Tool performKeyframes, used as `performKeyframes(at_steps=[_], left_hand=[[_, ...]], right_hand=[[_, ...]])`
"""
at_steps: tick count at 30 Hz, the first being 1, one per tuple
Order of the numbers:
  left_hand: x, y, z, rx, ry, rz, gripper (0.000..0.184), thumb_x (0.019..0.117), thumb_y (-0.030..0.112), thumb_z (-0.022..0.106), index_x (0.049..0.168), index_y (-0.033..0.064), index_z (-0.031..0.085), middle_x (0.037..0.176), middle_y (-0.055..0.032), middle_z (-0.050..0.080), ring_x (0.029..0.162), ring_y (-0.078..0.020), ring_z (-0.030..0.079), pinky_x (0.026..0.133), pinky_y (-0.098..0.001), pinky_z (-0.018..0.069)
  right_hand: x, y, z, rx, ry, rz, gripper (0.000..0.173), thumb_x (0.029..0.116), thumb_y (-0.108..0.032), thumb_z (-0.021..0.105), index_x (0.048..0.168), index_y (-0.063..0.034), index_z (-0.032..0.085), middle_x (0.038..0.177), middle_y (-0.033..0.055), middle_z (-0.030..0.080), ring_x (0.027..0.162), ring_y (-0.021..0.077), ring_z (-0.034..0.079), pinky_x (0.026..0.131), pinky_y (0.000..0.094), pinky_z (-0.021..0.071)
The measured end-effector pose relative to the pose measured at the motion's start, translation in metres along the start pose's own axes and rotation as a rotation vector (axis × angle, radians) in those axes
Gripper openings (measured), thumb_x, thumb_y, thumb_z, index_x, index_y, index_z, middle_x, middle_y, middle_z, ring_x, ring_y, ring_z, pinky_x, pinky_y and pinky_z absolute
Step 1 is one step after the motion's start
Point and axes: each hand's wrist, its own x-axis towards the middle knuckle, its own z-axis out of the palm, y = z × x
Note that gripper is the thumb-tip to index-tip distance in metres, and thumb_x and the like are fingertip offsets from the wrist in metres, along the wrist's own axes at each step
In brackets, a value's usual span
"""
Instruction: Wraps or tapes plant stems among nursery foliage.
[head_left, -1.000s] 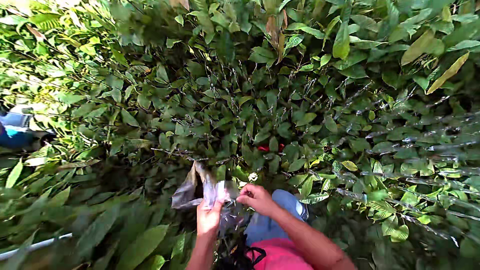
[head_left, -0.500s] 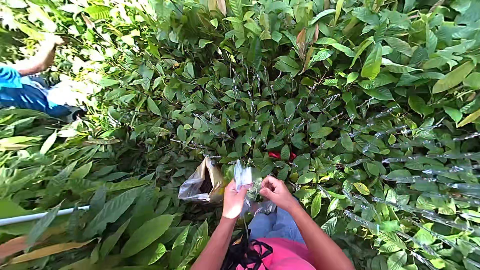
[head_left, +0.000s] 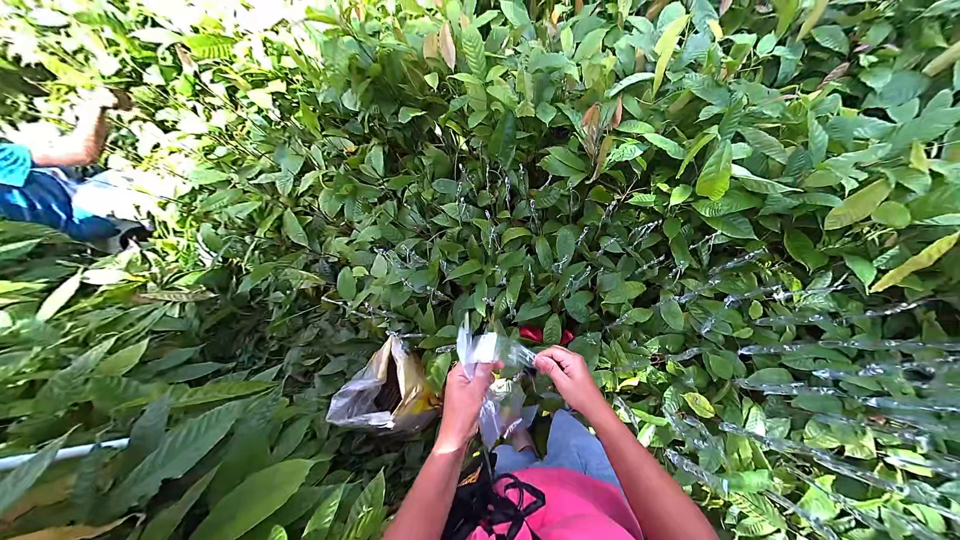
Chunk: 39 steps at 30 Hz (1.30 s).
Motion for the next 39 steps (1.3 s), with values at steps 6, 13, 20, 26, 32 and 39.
performKeyframes(at_steps=[6,13,20,26,32,39], left_hand=[[0.006,-0.002,-0.024,-0.11,0.106,0.0,0.019,0.1056,0.007,0.04,0.101,0.007,0.058,0.078,0.0068,0.069,0.051,0.0037,0.05,0.053,-0.0124,0.0462],[-0.002,-0.025,-0.061,-0.06,0.314,-0.084,0.016,0.1087,0.013,0.038,0.106,0.0092,0.054,0.076,0.0106,0.067,0.051,0.0042,0.051,0.051,-0.0119,0.0467],[-0.003,-0.049,-0.055,-0.14,0.37,-0.102,0.018,0.1072,0.007,0.038,0.102,0.0111,0.055,0.076,0.0108,0.068,0.049,0.0035,0.053,0.051,-0.0117,0.0488],[0.005,-0.056,-0.046,-0.168,0.374,-0.113,0.019,0.1072,0.007,0.038,0.102,0.0118,0.055,0.077,0.0102,0.068,0.049,0.003,0.053,0.05,-0.0116,0.0487],[0.013,-0.063,-0.044,-0.166,0.394,-0.123,0.021,0.1069,0.006,0.038,0.101,0.0115,0.056,0.076,0.0095,0.069,0.049,0.003,0.054,0.05,-0.0114,0.0487],[0.022,-0.067,-0.039,-0.165,0.392,-0.13,0.018,0.1062,0.005,0.04,0.102,0.0109,0.056,0.077,0.0086,0.07,0.05,0.003,0.054,0.051,-0.0112,0.0486]], right_hand=[[0.014,0.029,-0.138,-0.609,0.062,0.429,0.034,0.1071,-0.026,0.052,0.122,-0.0021,0.072,0.12,0.0184,0.072,0.114,0.0321,0.068,0.104,0.0526,0.0497],[0.027,0.058,-0.272,-1.074,0.128,0.916,0.039,0.1091,-0.03,0.046,0.132,-0.0074,0.067,0.132,0.0247,0.065,0.126,0.0456,0.06,0.102,0.0676,0.0444],[0.05,0.076,-0.292,-1.141,0.013,1.046,0.04,0.109,-0.033,0.045,0.134,-0.0096,0.066,0.135,0.023,0.064,0.129,0.0427,0.059,0.104,0.0653,0.0442],[0.064,0.091,-0.303,-1.117,-0.052,1.068,0.04,0.1081,-0.034,0.048,0.131,-0.0084,0.067,0.133,0.0235,0.065,0.129,0.0433,0.059,0.105,0.0661,0.0431],[0.084,0.105,-0.298,-1.147,-0.071,1.109,0.04,0.1084,-0.033,0.046,0.13,-0.0075,0.067,0.135,0.0235,0.064,0.129,0.0428,0.058,0.104,0.066,0.0432],[0.107,0.129,-0.284,-1.217,-0.139,1.203,0.041,0.1058,-0.028,0.05,0.132,0.0009,0.063,0.139,0.0261,0.06,0.131,0.0448,0.056,0.103,0.0666,0.0442]])
